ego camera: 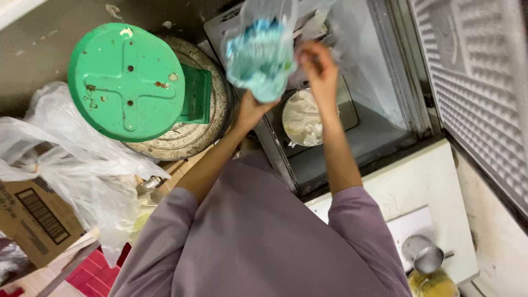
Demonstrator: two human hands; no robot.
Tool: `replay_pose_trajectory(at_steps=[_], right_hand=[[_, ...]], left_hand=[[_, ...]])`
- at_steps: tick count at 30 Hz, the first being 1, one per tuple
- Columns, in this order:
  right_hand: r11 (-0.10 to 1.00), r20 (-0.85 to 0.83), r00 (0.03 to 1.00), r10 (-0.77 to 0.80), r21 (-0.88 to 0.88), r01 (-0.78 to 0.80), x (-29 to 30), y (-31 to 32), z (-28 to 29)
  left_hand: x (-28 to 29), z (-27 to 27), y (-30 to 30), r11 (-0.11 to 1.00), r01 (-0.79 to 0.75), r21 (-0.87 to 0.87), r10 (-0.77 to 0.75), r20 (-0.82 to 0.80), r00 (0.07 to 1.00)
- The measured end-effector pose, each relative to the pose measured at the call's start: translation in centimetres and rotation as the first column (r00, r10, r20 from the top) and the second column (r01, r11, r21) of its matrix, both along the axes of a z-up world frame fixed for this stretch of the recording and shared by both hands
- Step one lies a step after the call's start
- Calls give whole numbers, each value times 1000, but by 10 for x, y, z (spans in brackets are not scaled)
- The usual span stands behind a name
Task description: The person adds a dark blue liquid from a bottle into a plastic bag containing light blue cream and then repeatedly massages and kneads the bag by hand to blend the colors.
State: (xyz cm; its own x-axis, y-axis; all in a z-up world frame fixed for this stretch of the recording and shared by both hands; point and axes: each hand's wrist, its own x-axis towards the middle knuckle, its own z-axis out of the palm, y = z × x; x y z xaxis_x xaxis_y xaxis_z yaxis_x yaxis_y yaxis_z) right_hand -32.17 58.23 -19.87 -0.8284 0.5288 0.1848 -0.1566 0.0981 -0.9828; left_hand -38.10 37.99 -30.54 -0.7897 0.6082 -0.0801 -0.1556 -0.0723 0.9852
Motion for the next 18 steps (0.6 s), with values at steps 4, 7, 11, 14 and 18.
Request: replay_pose_trajectory(at_steps=[4,7,11,14,18], right_hand=[[973,345,933,-104,229,24,-26,56,-98],[958,636,770,-41,243,-150,-39,41,-179],[945,808,589,-16,205,-256,-68,7,-240],[947,863,505,-16,176,-270,-93,-15,-261],[960,895,446,-23,144,-239,-119,-35,-289]], left_hand=[[-27,-22,36,980,-134,-147,131,-30,991],[-41,-35,40,916,-207,-344,128,-239,963],[-42,-53,39,952,-240,-191,147,-401,904],[-39,-58,34,957,-199,-209,93,-428,899],[-37,-52,26,925,-194,-326,66,-365,929]])
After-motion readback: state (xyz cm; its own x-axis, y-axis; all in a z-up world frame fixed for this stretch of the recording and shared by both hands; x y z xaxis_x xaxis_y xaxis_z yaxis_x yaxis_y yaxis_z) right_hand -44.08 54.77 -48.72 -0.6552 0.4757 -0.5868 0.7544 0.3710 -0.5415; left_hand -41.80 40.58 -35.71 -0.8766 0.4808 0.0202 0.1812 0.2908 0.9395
